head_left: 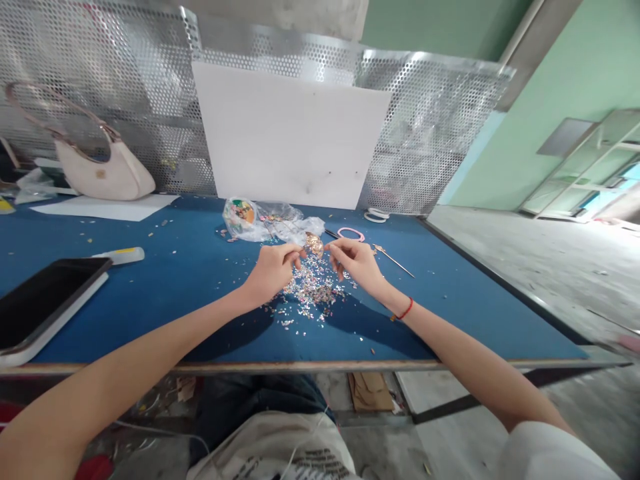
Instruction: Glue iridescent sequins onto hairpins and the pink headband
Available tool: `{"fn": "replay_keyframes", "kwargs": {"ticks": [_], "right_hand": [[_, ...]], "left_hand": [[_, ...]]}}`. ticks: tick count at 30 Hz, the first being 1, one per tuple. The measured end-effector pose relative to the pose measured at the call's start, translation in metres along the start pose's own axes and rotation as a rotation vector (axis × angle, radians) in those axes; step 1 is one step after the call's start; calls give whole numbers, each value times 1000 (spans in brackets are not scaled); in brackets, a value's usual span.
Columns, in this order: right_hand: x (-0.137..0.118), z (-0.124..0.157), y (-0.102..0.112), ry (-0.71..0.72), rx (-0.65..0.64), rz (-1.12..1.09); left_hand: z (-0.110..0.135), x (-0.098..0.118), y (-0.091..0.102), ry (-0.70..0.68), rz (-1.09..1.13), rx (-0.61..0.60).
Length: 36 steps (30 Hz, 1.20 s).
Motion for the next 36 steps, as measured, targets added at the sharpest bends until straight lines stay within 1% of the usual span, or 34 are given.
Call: {"fn": "replay_keyframes", "kwargs": {"ticks": [2,4,8,11,15,17,19,25,27,29,31,32,34,36], "right_hand": [[-3,4,-8,-30,-69,-77],[-7,8,-13,-34,-99,-82],[-10,13,-14,2,-71,12],[-13,13,-11,103,-21,182],[-21,13,-9,316,58,471],[-23,13,-9,387,76,529],[-24,14,-10,424,92,551],[-23,12,-8,421,158,618],[-23,11,-4,392,179,615],[-21,8,2,318,194,551],[-17,7,5,238,179,438],[-17,7,5,222,170,392],[-21,10,4,267,178,391],[-29,14,1,388,181,491]], "left_hand": [[0,0,0,15,11,0],[0,1,-1,15,15,-6],[3,5,-3,-6,0,-17],[4,8,-4,-24,-10,-24],[5,11,-4,-73,-45,-9],[5,11,-4,-90,-61,-2],[6,10,-5,-96,-62,3],[7,9,-9,-120,-58,1],[7,8,-10,-116,-74,-4],[7,6,-9,-85,-77,-4],[6,2,-8,-35,-58,-8],[6,1,-8,-13,-44,-11],[5,-1,-8,9,-20,-20],[5,-1,-10,7,-6,-27]]}}
Point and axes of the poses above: each hand's wrist, its own z-axis away from the middle knuckle, its own y-axis out of the back of the hand, x = y × z, the point moved 7 cm from there along -z, towards the middle knuckle, and after that the axes turned 5 degrees about x, right-handed, at the moved point
